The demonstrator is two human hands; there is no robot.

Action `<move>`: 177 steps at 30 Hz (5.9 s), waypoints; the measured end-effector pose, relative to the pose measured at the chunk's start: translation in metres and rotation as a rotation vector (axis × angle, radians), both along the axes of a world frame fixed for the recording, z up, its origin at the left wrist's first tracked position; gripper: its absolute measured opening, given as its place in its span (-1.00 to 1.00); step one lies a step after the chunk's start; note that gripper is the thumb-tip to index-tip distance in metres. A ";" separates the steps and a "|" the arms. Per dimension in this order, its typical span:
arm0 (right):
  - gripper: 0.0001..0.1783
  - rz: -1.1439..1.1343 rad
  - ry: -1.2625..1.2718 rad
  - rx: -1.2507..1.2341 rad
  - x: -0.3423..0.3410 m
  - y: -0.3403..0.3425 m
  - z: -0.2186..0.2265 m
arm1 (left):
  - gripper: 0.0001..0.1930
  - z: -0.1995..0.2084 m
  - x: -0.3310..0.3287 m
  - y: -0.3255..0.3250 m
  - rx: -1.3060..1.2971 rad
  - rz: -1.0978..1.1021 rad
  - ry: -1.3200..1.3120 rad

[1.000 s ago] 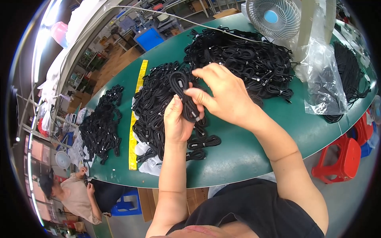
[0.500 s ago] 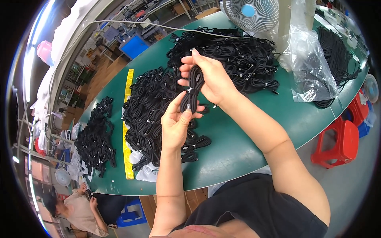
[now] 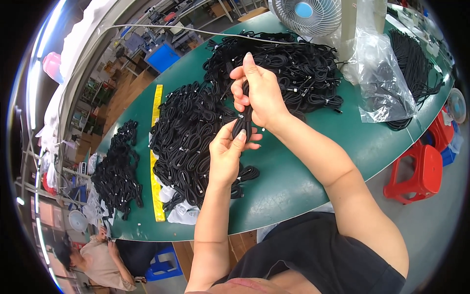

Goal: Bundling and securing black electrical cables at a factory workstation.

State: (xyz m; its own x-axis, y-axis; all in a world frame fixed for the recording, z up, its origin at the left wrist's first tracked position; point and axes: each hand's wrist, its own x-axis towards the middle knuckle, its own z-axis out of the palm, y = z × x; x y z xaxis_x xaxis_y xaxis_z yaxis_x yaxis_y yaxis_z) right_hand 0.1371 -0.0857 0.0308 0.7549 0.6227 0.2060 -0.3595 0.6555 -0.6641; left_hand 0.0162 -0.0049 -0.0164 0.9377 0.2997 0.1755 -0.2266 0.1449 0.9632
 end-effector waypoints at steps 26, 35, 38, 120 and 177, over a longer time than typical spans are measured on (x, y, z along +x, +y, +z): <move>-0.67 0.037 -0.662 -0.332 0.013 -0.021 0.011 | -0.76 0.017 -0.010 0.031 0.122 0.273 -0.160; -0.66 0.110 -0.606 -0.470 0.004 -0.011 0.009 | -0.79 0.012 -0.011 0.037 0.812 0.710 -0.361; -0.75 0.029 -0.618 -0.487 0.011 -0.009 0.003 | -0.72 0.011 -0.008 0.032 1.100 0.747 -0.477; -0.79 -0.162 -0.478 -0.252 -0.010 -0.010 0.011 | -0.64 0.002 -0.006 0.023 0.495 0.083 -0.008; -0.92 -0.128 -0.837 -0.363 -0.029 0.004 -0.002 | -0.66 0.022 -0.015 0.019 -0.165 -0.048 -0.129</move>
State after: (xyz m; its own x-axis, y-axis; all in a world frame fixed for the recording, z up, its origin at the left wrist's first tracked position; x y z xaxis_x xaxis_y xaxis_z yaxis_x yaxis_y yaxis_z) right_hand 0.1081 -0.0822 0.0289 0.5151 0.6779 0.5245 0.3918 0.3580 -0.8475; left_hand 0.0008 0.0137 0.0056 0.9246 0.2897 0.2474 -0.3355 0.3118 0.8889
